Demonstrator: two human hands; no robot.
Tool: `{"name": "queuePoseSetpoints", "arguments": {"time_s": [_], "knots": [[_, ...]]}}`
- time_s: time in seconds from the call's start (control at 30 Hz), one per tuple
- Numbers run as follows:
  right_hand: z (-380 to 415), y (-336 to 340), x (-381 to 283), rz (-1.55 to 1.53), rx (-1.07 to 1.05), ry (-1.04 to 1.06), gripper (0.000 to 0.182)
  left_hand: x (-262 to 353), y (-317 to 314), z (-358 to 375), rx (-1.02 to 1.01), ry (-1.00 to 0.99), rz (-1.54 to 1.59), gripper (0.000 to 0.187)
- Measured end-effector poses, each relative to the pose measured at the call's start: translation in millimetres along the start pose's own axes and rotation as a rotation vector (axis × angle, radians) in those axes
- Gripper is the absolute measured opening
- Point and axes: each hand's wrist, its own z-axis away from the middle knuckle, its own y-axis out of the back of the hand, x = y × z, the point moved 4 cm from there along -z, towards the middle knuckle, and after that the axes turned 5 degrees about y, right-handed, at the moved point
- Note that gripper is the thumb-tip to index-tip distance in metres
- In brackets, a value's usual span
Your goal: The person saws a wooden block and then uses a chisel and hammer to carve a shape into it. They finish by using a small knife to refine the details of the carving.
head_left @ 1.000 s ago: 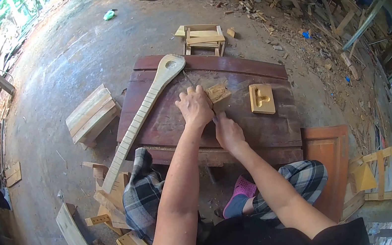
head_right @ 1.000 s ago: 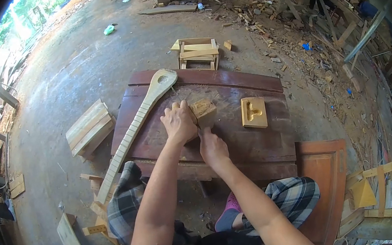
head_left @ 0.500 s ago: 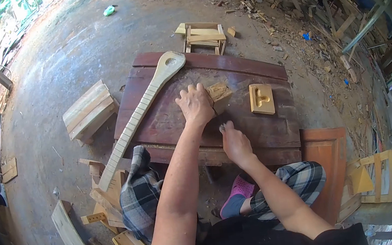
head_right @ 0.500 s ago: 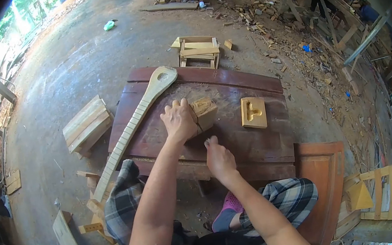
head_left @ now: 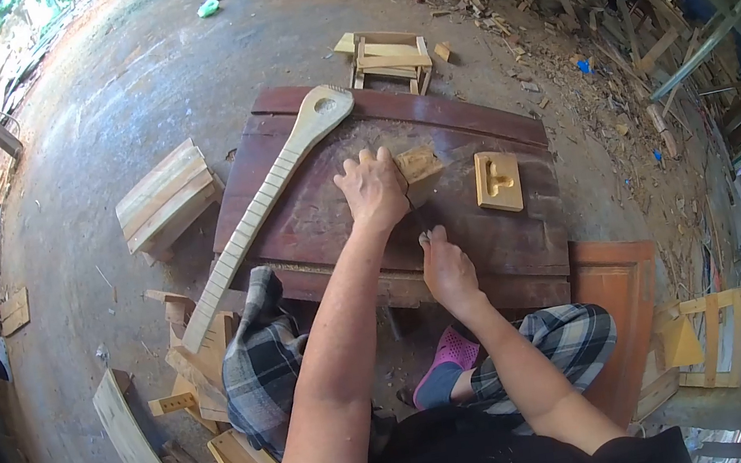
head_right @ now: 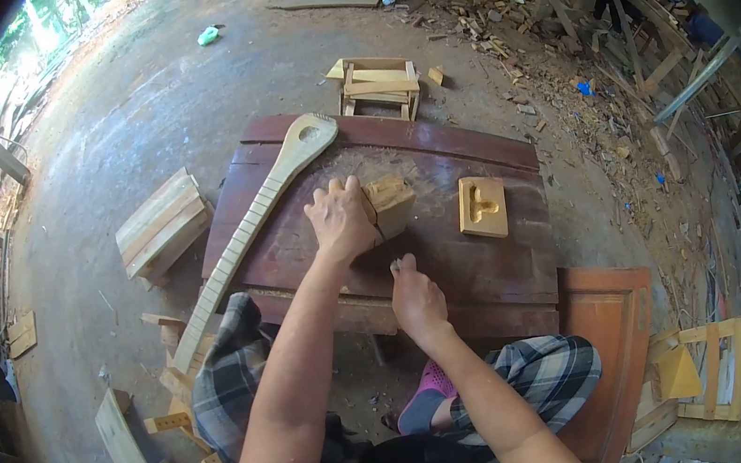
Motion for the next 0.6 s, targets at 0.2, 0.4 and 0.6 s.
{"name": "queuePoseSetpoints", "arguments": {"time_s": [0.2,0.4,0.6], "knots": [[-49,-2,-14,0.023,0.091,0.085,0.025,2,9,3,0.015,-0.028,0.016,0.048],[7,7,-1,-0.026,0.008,0.014,0.021,2,6,2,-0.015,0.008,0.0,0.046],[-58,-5,-13,0.031,0.076,0.086,0.025,4,14,5,0.043,-0.05,0.018,0.043]]}}
